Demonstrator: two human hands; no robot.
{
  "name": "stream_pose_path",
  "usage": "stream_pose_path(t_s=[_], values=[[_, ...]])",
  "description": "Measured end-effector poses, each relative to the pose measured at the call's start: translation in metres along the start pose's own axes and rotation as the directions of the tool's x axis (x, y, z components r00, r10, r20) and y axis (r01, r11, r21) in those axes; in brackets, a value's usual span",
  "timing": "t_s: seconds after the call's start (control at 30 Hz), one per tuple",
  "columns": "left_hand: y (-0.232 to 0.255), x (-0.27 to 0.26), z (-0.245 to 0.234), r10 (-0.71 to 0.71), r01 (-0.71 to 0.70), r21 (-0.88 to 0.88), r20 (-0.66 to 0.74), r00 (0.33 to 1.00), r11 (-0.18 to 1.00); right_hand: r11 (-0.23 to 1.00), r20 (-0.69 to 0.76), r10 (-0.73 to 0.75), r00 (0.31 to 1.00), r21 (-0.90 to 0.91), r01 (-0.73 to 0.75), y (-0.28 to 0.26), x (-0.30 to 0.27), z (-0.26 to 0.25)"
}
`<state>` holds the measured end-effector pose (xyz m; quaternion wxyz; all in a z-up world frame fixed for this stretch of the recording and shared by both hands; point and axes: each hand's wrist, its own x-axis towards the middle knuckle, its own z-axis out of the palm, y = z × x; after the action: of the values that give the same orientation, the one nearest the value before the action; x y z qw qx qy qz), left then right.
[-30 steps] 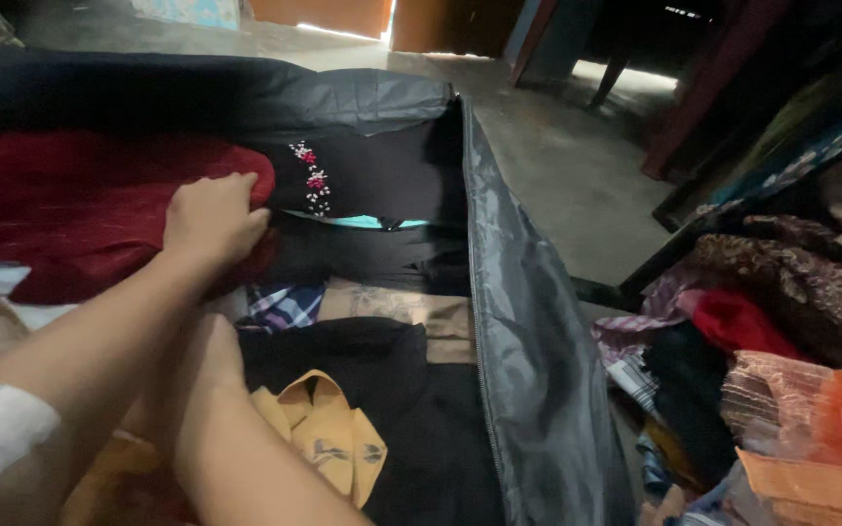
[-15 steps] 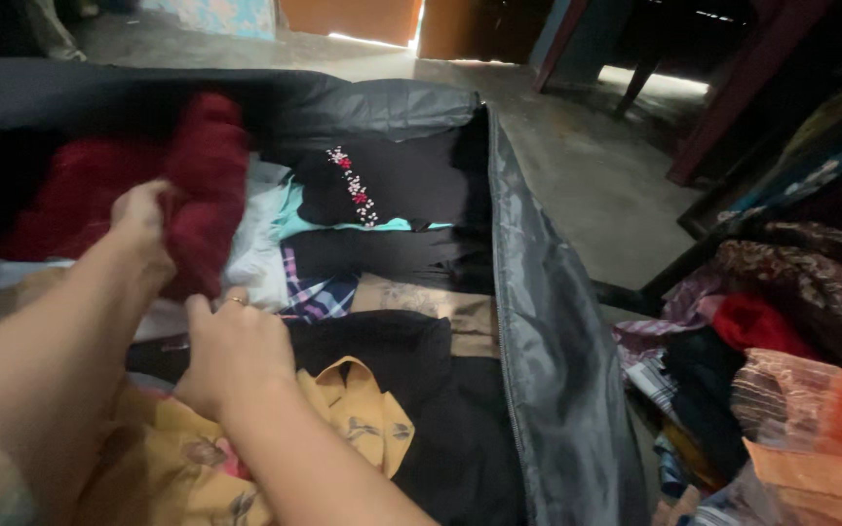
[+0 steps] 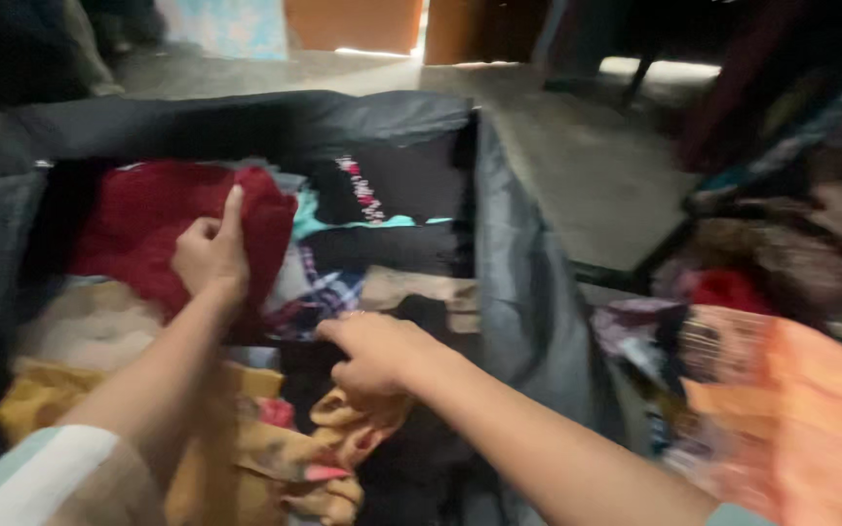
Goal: The person takes clothing items out of a black bag and places them into a sorted pile on a nearby surface by hand.
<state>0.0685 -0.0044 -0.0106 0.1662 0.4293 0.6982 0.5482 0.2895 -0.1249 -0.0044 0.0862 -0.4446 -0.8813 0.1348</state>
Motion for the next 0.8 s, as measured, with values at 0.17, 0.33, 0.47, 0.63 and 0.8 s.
stream_pose_path(t_s=[0.17, 0.33, 0.47, 0.63, 0.8], values=[[0.074, -0.051, -0.039, -0.26, 0.237, 0.153, 0.156, 0.953, 0.959, 0.886, -0.027, 0.223, 0.975, 0.422, -0.191, 0.007, -0.067, -0.043], [0.171, -0.088, -0.073, -0.36, 0.483, -0.231, 0.424, 0.831, 0.844, 0.381, 0.06, 0.484, 0.873, 0.883, -0.273, -0.067, -0.108, -0.114], [0.264, -0.165, -0.08, -0.155, 0.505, -0.178, 0.822, 0.548, 0.845, -0.119, 0.117, 0.346, 0.931, 0.99, -0.081, -0.103, -0.144, -0.173], [0.359, -0.265, -0.076, 0.105, 0.333, -0.159, 0.979, 0.175, 0.93, -0.459, -0.326, 0.147, 0.934, 0.814, 0.356, -0.058, -0.251, -0.222], [0.422, -0.389, -0.048, 0.697, -0.713, -0.322, 0.643, 0.318, 0.622, -0.296, -0.412, 0.35, 0.841, 0.804, 0.516, -0.024, -0.384, -0.275]])
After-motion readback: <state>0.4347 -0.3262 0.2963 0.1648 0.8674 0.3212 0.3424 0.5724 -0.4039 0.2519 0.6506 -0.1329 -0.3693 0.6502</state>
